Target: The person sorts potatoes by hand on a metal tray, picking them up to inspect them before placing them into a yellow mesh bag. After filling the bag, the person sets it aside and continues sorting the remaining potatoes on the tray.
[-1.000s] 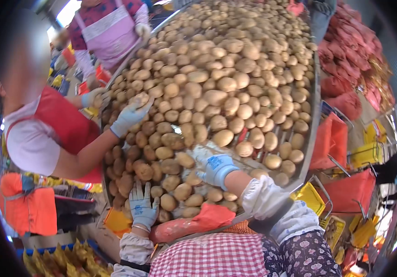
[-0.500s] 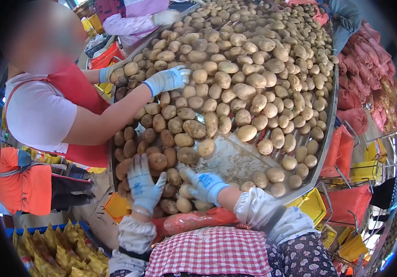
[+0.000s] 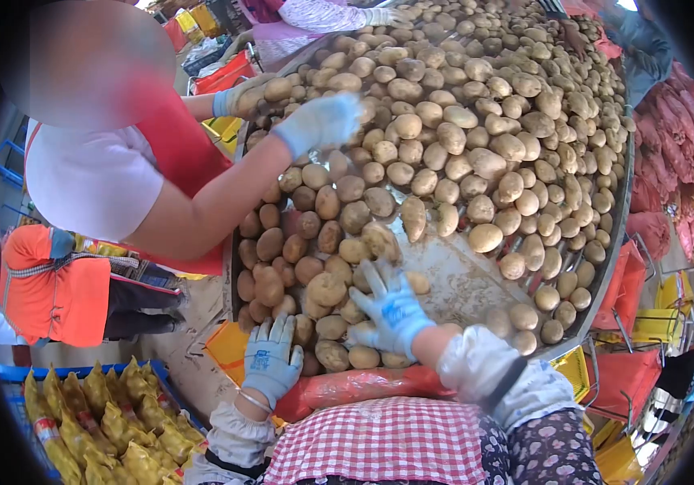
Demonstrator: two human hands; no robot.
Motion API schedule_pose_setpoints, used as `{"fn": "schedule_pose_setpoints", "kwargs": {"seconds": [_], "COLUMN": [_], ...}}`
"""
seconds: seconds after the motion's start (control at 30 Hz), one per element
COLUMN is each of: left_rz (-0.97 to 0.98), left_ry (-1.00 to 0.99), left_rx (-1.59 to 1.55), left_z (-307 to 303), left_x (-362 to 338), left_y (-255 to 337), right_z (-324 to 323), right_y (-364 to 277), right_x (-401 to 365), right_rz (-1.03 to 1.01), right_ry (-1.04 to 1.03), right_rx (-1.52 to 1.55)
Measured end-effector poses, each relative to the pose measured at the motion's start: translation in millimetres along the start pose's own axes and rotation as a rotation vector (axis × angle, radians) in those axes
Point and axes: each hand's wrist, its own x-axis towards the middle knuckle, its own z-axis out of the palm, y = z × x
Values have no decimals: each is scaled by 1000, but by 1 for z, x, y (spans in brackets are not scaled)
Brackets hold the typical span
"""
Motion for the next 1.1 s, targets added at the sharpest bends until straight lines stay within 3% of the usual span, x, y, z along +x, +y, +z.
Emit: {"fn": "schedule_pose_setpoints", "kwargs": {"seconds": [0.03,0.07,0.13,0.17,0.23,0.27,0.33,0.43,0.53,0.6,0.67,0.73,0.8,0.87,0.9,0.93,1.0,1.07,1.1], "left_rz": [-51,-65,-166,-182,34,25,51,43,40,-182,-233,1,0,-7,58,63,27,-45,-14], "left_ry": [-60,-59,68,73,393,397,345,275,210,-177,-129,486,406,261,370,364,259,197,302], "left_rx": [-86,-83,-430,-423,-64,-65,74,46,13,-131,-266,-19,19,12,41,38,-159,-174,-218], "left_z": [-4,-13,-31,-29,-12,-1,8,11,-3,-14,-34,-27,-11,3,10,9,3,1,-7], "left_x": [1,4,18,28,48,48,41,12,3,15,38,63,71,56,43,31,15,19,31], "left_y": [-5,-5,4,9,9,2,-9,-26,-44,-56,-49,-44,-51,-61,-67,-72,-78,-80,-73], "right_z": [3,1,-5,-13,-9,-9,-8,6,-7,-5,9,25,53,41,30,-2,-30,0,12], "right_y": [-5,-4,1,-4,-17,-21,-34,-49,-42,-39,-54,-75,-80,-73,-70,-66,-40,-35,-37], "right_x": [-6,-6,-3,2,11,15,21,16,13,12,21,30,32,37,42,50,56,39,29], "right_rz": [-85,-99,-100,-76,-108,-130,-211,-408,-330,-346,-433,-454,-681,-675,-667,-513,-195,-152,-111], "right_ry": [-165,-167,-50,-93,-164,-238,-260,-363,-309,-289,-405,-329,-256,-296,-329,-320,-20,20,64], "right_rx": [13,19,52,-25,-71,-135,-129,-52,1,-103,7,2,171,236,313,212,175,80,-15]}}
